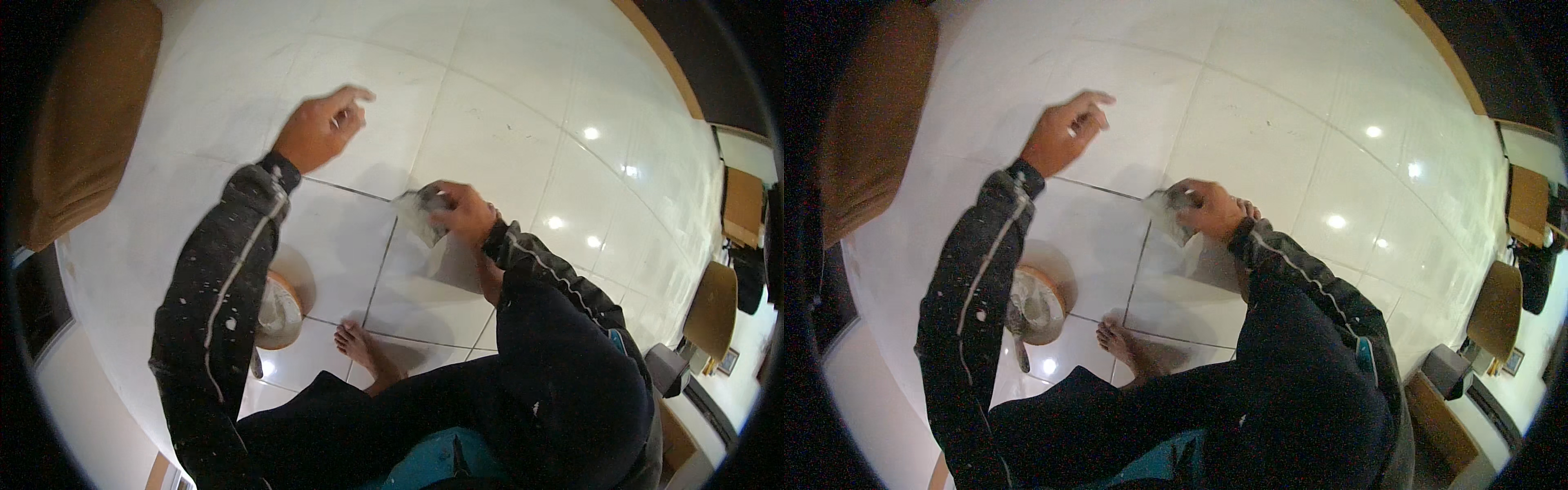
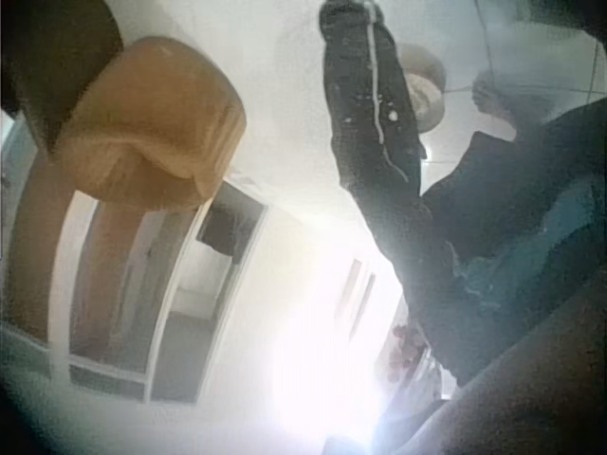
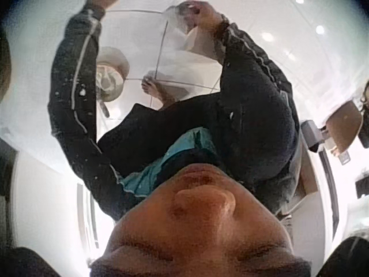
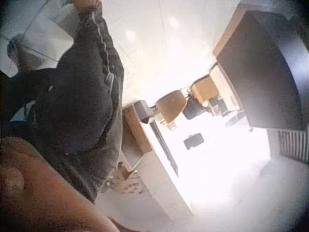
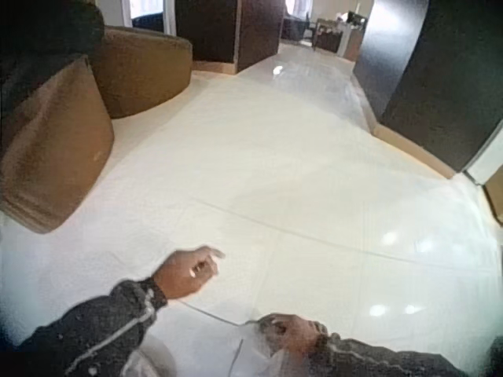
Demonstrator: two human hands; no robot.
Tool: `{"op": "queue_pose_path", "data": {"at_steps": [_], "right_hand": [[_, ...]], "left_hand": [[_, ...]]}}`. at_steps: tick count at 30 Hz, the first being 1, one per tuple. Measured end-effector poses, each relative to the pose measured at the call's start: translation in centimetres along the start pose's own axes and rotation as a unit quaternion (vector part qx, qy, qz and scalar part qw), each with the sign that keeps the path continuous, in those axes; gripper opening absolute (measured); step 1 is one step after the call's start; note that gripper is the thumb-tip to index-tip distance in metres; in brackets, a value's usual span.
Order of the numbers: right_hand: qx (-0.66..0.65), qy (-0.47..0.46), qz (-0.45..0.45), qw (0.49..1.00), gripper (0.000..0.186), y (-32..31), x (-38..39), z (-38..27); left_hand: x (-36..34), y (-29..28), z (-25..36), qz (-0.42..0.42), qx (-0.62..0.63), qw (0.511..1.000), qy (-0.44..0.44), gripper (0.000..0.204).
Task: The person applies white grout to the seams between floor tiles using a small metal scraper. They repeatedly scoop grout from a container and press it into the gaps, then wipe away excess material with a cloth.
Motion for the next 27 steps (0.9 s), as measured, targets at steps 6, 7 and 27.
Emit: {"op": "queue_pose_path", "data": {"at_steps": [6, 7, 27], "right_hand": [[-0.321, 0.029, 0.125, 0.938, 0.029, -1.6, 3.3, 3.9], [-0.334, 0.060, 0.154, 0.928, 0.031, -1.4, 4.0, 3.6], [-0.077, 0.057, 0.104, 0.990, 0.045, 7.0, 15.1, 10.6]], "left_hand": [[7.2, 5.7, -3.5, -0.088, -0.031, 0.994, -0.054, 0.023], [8.2, 6.0, -3.5, -0.107, -0.051, 0.993, -0.014, 0.022], [10.3, 14.6, 6.9, -0.349, 0.035, 0.925, 0.145, 0.046]]}}
Point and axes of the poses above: each hand's wrist, its own x-axis away from the middle knuckle, its own y-axis out of the palm, z = x × y, the point moved 3 cm from there along -x, towards the middle knuckle, and after that the axes turned 3 degrees about z, right-handed, at the moved point
